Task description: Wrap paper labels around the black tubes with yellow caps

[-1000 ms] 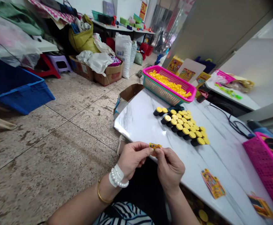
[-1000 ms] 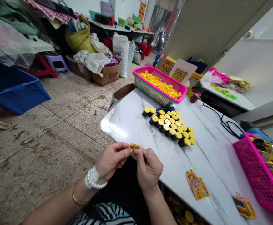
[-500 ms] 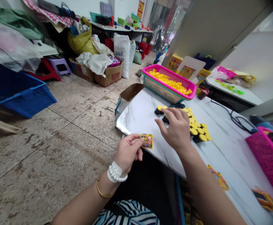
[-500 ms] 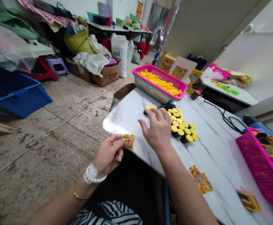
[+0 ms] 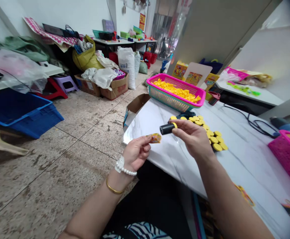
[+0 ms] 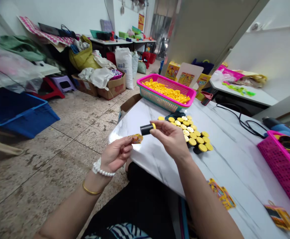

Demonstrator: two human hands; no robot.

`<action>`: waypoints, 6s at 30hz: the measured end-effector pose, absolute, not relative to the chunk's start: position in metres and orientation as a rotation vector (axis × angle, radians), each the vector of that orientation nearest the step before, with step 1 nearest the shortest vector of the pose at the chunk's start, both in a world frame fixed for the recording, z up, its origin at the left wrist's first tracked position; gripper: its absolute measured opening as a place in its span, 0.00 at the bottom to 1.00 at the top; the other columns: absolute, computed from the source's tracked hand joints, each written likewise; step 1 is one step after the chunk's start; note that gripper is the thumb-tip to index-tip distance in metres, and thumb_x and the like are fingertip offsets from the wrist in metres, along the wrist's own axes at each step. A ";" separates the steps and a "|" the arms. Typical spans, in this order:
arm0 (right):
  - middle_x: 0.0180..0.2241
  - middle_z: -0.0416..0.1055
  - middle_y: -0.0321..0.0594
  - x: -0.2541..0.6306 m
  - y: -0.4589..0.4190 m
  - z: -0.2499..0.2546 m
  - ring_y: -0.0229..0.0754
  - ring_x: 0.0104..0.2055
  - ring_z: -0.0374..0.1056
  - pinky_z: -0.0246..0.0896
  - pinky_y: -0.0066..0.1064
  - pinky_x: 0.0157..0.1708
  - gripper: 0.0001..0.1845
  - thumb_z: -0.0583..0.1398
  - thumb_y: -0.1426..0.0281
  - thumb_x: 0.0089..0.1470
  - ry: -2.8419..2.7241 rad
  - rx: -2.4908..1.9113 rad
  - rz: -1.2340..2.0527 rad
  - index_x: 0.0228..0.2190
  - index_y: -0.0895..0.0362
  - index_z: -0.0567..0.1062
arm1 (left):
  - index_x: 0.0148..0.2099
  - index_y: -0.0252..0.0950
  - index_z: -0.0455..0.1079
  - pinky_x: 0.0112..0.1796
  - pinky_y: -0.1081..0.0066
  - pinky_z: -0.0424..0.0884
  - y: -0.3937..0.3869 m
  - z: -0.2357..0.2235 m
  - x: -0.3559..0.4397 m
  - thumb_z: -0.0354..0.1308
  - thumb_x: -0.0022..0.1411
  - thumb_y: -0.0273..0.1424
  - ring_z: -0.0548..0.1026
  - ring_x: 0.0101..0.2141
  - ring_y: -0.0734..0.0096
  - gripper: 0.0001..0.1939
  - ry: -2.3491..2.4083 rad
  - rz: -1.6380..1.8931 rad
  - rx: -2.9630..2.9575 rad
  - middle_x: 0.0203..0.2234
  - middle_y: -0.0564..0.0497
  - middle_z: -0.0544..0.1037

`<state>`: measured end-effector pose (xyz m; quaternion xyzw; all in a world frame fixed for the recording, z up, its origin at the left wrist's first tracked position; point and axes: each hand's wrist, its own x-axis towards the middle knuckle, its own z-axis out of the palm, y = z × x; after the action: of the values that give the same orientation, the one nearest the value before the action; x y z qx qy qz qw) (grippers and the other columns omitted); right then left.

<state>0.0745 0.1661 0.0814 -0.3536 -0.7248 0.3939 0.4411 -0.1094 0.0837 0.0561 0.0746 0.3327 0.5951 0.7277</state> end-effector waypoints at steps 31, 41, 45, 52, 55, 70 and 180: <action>0.29 0.74 0.33 0.085 0.143 0.056 0.37 0.30 0.71 0.70 0.29 0.31 0.15 0.70 0.63 0.48 -1.486 -0.917 1.136 0.37 0.54 0.73 | 0.39 0.26 0.77 0.16 0.83 0.49 0.097 0.049 -0.081 0.73 0.49 0.37 0.62 0.20 0.84 0.21 0.894 1.372 0.482 0.19 0.54 0.69; 0.40 0.73 0.40 0.108 0.141 0.061 0.39 0.35 0.73 0.75 0.35 0.36 0.19 0.73 0.64 0.45 -1.787 -0.909 0.975 0.41 0.51 0.82 | 0.46 0.32 0.73 0.25 0.76 0.70 0.110 0.043 -0.089 0.74 0.49 0.40 0.77 0.27 0.73 0.26 0.722 0.980 0.715 0.32 0.47 0.78; 0.41 0.71 0.39 0.120 0.139 0.050 0.38 0.36 0.72 0.76 0.33 0.35 0.18 0.71 0.66 0.48 -1.843 -0.897 0.898 0.43 0.48 0.82 | 0.45 0.33 0.73 0.26 0.75 0.70 0.128 0.040 -0.080 0.74 0.48 0.39 0.77 0.27 0.72 0.25 0.698 0.892 0.760 0.29 0.48 0.79; 0.44 0.73 0.40 0.128 0.137 0.040 0.42 0.43 0.74 0.77 0.34 0.38 0.16 0.68 0.70 0.52 -1.806 -0.936 0.836 0.45 0.48 0.81 | 0.43 0.32 0.74 0.30 0.73 0.70 0.144 0.037 -0.073 0.75 0.46 0.34 0.77 0.28 0.73 0.23 0.751 0.909 0.827 0.30 0.48 0.79; 0.43 0.74 0.41 0.126 0.136 0.040 0.42 0.42 0.75 0.78 0.34 0.39 0.16 0.67 0.69 0.54 -1.816 -0.923 0.798 0.46 0.50 0.79 | 0.43 0.32 0.75 0.30 0.74 0.69 0.140 0.034 -0.071 0.73 0.51 0.36 0.76 0.28 0.74 0.20 0.773 0.970 0.866 0.31 0.48 0.79; 0.34 0.77 0.40 0.121 0.141 0.026 0.41 0.34 0.75 0.75 0.36 0.37 0.14 0.70 0.68 0.49 -1.597 -0.934 0.993 0.39 0.56 0.77 | 0.49 0.34 0.67 0.21 0.77 0.67 0.133 0.038 -0.062 0.63 0.59 0.48 0.73 0.21 0.76 0.26 0.962 1.005 1.167 0.26 0.54 0.75; 0.37 0.77 0.45 0.281 0.035 0.019 0.48 0.42 0.69 0.66 0.43 0.43 0.07 0.64 0.70 0.57 -1.834 -1.630 -0.215 0.36 0.53 0.83 | 0.48 0.32 0.71 0.14 0.80 0.60 0.029 0.030 0.077 0.62 0.58 0.40 0.68 0.13 0.80 0.20 0.659 0.315 0.996 0.21 0.54 0.76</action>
<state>0.2814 0.0348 0.0192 -0.6240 -0.7022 -0.0824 0.3328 0.0766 0.0289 0.0300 0.4668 0.3091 0.1475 0.8154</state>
